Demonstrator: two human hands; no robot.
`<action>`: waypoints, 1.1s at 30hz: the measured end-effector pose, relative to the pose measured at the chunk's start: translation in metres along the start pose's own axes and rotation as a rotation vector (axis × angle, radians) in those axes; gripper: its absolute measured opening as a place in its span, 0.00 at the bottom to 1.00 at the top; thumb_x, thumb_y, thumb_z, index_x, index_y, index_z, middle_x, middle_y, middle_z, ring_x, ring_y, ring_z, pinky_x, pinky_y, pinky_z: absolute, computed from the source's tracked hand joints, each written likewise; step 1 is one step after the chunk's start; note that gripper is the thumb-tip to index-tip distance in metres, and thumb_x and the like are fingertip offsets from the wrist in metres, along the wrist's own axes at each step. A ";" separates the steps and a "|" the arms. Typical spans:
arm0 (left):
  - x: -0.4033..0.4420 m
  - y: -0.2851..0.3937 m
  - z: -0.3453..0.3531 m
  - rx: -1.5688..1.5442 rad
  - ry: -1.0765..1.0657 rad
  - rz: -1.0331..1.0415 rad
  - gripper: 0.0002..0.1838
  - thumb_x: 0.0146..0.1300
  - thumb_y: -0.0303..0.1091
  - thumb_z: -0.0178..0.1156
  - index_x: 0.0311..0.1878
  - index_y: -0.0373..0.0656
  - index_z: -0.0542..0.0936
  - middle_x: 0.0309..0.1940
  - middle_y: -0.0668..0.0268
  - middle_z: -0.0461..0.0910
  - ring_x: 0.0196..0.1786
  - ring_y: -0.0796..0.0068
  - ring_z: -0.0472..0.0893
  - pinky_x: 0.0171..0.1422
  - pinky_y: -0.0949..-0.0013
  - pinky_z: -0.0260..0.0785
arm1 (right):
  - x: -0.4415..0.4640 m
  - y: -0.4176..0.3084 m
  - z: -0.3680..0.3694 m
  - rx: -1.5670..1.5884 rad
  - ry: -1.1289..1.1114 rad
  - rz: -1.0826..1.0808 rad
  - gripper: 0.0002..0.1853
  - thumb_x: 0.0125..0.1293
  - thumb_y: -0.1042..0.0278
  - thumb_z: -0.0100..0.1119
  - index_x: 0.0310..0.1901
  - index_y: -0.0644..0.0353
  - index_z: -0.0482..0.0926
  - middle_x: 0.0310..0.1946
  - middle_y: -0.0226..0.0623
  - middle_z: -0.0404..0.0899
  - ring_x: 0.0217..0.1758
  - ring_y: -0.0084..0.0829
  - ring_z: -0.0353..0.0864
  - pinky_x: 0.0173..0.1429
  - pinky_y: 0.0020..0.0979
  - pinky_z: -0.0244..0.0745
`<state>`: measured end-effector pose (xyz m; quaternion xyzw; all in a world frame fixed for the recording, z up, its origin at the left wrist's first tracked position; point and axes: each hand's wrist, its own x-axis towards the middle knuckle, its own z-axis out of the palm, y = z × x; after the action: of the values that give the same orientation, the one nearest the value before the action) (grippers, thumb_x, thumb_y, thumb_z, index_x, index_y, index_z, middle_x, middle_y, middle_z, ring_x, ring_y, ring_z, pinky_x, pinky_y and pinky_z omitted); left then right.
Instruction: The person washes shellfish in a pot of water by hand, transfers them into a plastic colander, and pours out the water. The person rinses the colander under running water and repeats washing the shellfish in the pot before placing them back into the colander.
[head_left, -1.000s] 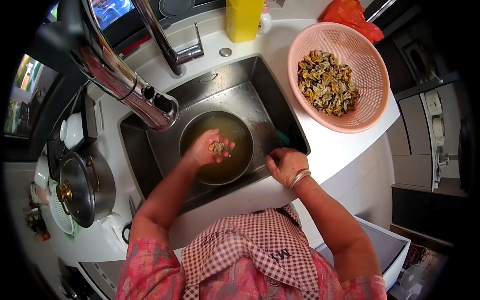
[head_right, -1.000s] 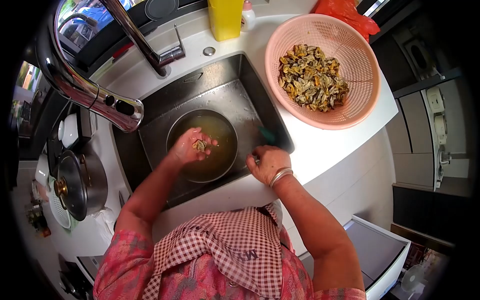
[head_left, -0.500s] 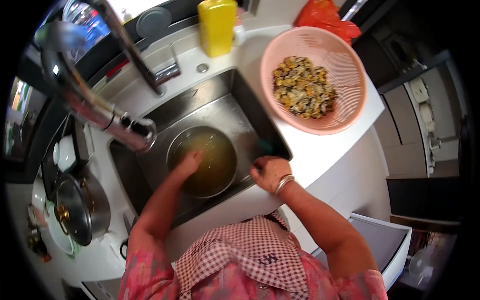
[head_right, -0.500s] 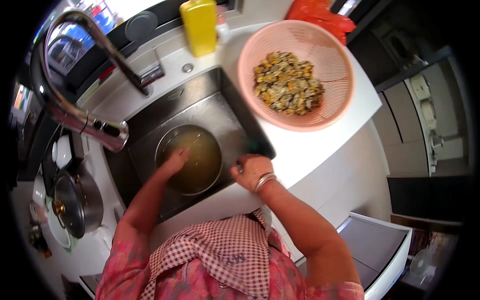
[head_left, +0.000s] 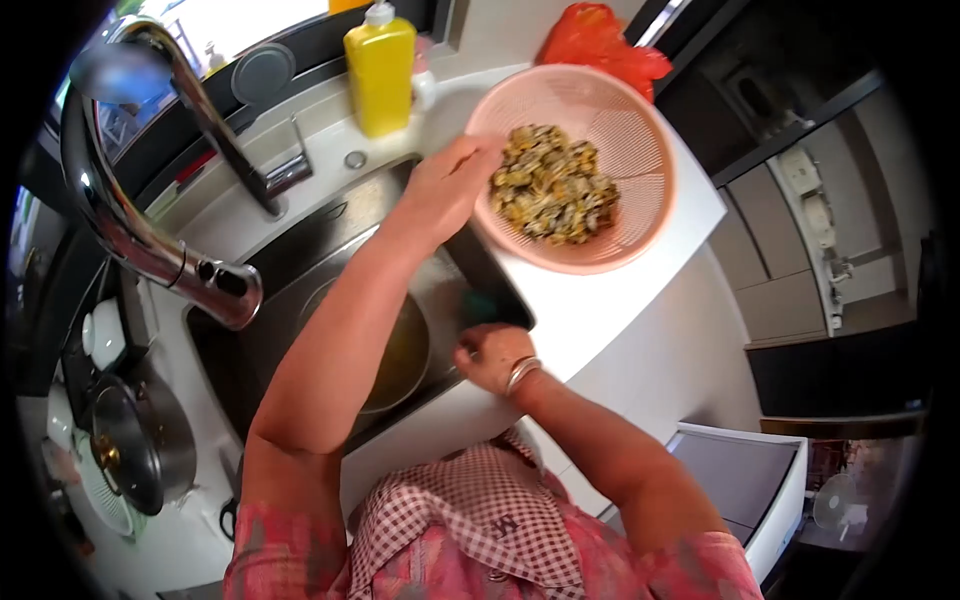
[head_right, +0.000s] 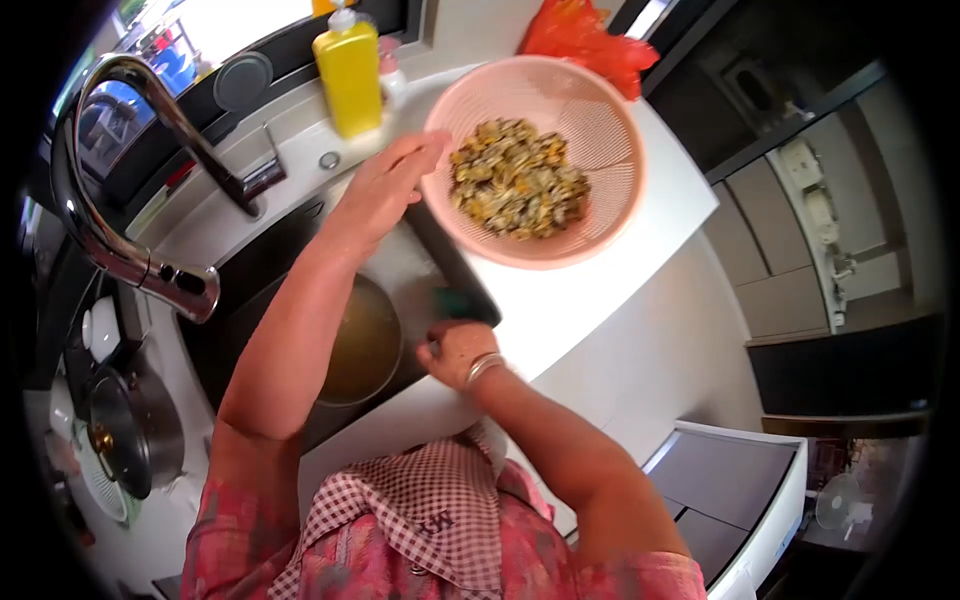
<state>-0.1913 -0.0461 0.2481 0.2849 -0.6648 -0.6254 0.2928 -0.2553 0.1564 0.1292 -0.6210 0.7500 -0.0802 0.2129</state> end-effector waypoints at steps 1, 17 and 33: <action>-0.010 -0.018 -0.018 0.090 -0.022 -0.083 0.22 0.74 0.50 0.55 0.60 0.44 0.80 0.50 0.70 0.81 0.52 0.80 0.76 0.54 0.71 0.68 | 0.001 0.000 -0.001 0.003 -0.053 0.024 0.21 0.66 0.45 0.54 0.40 0.54 0.87 0.38 0.45 0.87 0.44 0.46 0.86 0.52 0.44 0.80; -0.166 -0.282 -0.107 0.955 -0.069 -0.681 0.19 0.68 0.41 0.55 0.59 0.46 0.81 0.55 0.46 0.82 0.58 0.45 0.81 0.64 0.51 0.74 | 0.004 -0.013 -0.005 -0.013 -0.019 0.053 0.19 0.66 0.48 0.55 0.36 0.55 0.87 0.36 0.40 0.87 0.43 0.43 0.86 0.51 0.42 0.80; -0.196 -0.306 -0.041 0.622 -0.182 -0.520 0.24 0.66 0.42 0.62 0.60 0.35 0.76 0.53 0.40 0.81 0.56 0.41 0.81 0.62 0.50 0.73 | 0.003 -0.008 0.001 -0.031 -0.012 0.060 0.18 0.65 0.50 0.56 0.40 0.54 0.88 0.40 0.41 0.87 0.45 0.45 0.86 0.52 0.43 0.80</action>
<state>-0.0262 0.0561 -0.0617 0.4618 -0.7511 -0.4704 -0.0350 -0.2480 0.1519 0.1302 -0.6019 0.7682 -0.0585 0.2102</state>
